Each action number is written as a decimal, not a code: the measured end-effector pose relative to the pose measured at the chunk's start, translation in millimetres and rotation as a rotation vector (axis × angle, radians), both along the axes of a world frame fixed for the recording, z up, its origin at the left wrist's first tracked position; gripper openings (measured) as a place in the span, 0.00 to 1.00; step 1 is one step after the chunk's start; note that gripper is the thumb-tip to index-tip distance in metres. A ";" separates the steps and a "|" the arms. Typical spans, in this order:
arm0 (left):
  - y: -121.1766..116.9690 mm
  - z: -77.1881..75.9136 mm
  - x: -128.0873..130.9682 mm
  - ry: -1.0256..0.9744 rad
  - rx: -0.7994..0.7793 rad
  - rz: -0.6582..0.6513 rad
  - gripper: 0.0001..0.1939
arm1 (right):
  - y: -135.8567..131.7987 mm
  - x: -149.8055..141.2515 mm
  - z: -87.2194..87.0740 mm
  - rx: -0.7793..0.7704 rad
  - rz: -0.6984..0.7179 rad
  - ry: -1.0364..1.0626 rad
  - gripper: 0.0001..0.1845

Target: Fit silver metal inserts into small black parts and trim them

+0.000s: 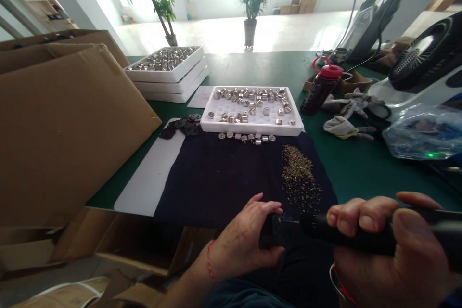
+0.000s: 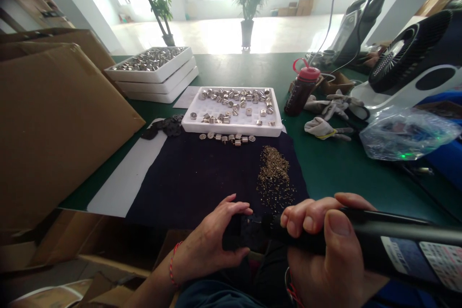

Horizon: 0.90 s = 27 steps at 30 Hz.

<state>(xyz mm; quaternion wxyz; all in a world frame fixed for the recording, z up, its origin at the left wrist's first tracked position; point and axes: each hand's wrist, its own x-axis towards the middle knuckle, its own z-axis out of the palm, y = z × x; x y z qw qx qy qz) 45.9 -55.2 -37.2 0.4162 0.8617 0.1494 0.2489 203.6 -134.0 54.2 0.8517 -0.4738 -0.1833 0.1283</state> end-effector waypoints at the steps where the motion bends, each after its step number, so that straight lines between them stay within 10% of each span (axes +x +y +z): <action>1: 0.2 -0.2 0.1 -0.001 -0.002 -0.002 0.42 | 1.7 -0.8 0.1 -0.003 -0.005 -0.001 0.11; 27: 1.5 1.1 1.7 -0.013 -0.016 -0.022 0.44 | 16.3 -13.2 -3.5 -0.068 0.192 -0.309 0.10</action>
